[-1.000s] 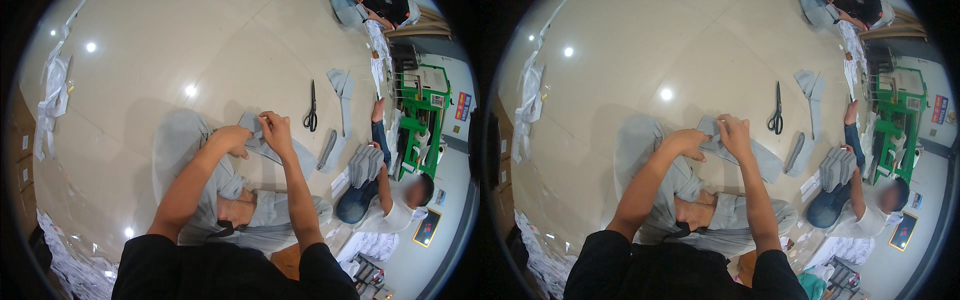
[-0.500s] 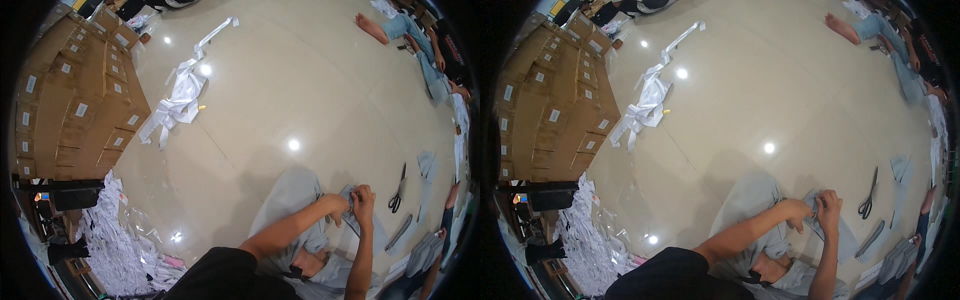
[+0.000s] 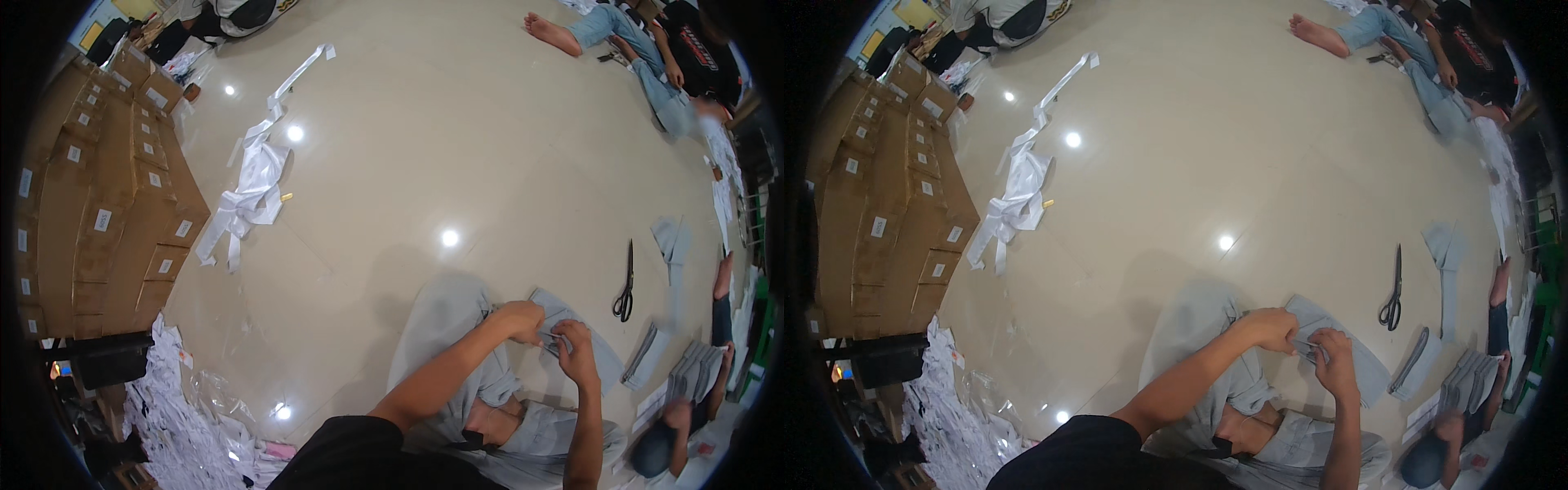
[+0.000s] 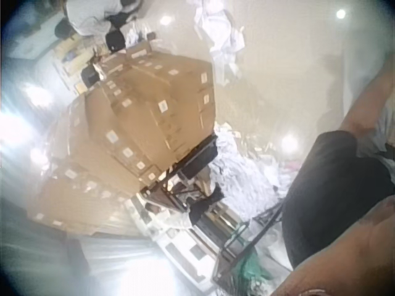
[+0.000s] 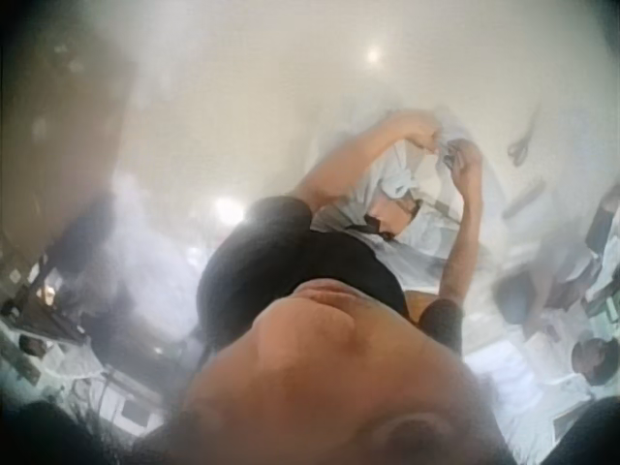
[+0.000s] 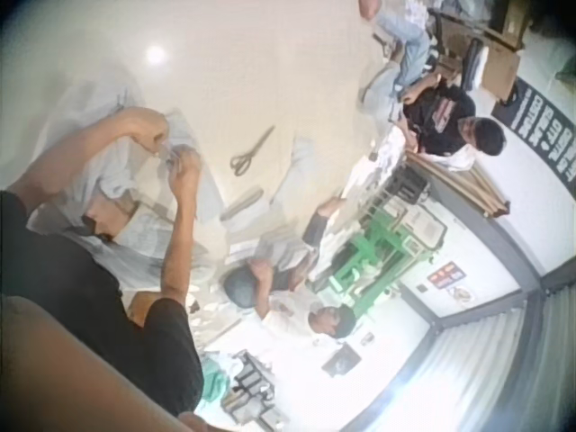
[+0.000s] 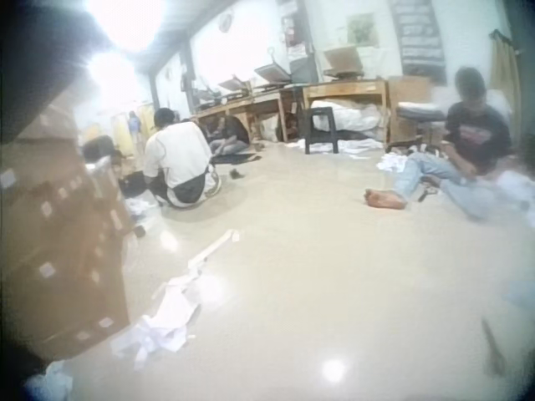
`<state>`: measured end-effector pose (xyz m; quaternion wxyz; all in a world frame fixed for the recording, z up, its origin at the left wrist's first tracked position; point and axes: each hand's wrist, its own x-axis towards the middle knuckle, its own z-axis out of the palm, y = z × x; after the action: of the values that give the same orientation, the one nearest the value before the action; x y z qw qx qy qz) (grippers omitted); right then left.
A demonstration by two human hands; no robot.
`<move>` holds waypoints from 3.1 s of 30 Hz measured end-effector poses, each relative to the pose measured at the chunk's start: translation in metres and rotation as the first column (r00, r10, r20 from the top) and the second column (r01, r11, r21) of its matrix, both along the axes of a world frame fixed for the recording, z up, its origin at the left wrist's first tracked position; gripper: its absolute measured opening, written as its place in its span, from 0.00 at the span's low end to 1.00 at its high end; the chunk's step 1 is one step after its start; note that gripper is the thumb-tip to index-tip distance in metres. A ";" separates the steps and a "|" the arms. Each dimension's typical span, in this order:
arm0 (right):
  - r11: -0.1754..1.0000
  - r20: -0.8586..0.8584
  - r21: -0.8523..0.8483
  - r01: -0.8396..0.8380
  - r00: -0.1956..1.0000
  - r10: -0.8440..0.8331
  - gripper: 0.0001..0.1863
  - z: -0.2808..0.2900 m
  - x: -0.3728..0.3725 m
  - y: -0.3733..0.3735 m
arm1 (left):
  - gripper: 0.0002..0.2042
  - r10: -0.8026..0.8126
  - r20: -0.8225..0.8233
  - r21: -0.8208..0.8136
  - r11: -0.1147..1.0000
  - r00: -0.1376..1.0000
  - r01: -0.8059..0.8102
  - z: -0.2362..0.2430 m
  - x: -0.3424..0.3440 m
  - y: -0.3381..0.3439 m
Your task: The person sits on the floor and uses scissors to trim the edges of folded gray fabric pieces. They repeatedly pick up fabric, cut along the edges, and place the trimmed pieces into a stack.
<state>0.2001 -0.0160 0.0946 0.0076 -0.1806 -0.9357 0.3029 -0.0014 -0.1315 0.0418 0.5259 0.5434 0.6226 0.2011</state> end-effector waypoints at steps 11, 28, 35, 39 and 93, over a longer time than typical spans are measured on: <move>0.960 0.018 0.021 0.280 0.960 -0.281 0.10 -0.028 -0.035 0.023 | 0.39 -0.180 -0.004 -0.031 0.983 0.984 0.180 0.003 0.013 0.000; 0.945 -0.208 0.125 0.304 0.939 -0.274 0.12 -0.058 -0.036 0.005 | 0.40 -0.241 0.077 -0.103 0.963 0.967 0.248 -0.027 0.017 0.022; 0.978 -0.181 0.117 0.172 0.972 -0.149 0.09 -0.060 -0.030 0.005 | 0.39 -0.266 0.079 -0.076 0.959 0.961 0.272 -0.051 0.017 0.019; 0.979 -0.199 0.096 0.178 0.967 -0.156 0.09 -0.055 -0.026 0.003 | 0.38 -0.281 0.035 -0.057 0.958 0.959 0.282 -0.045 0.015 0.016; 0.970 -0.005 0.140 0.197 0.980 -0.198 0.13 -0.024 0.036 -0.031 | 0.35 -0.253 -0.107 0.145 0.953 0.962 0.267 -0.031 0.021 0.013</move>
<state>0.2364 -0.0473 0.0703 0.0461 -0.2732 -0.9321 0.2334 0.0191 -0.1180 0.0108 0.4756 0.6688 0.5500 0.1549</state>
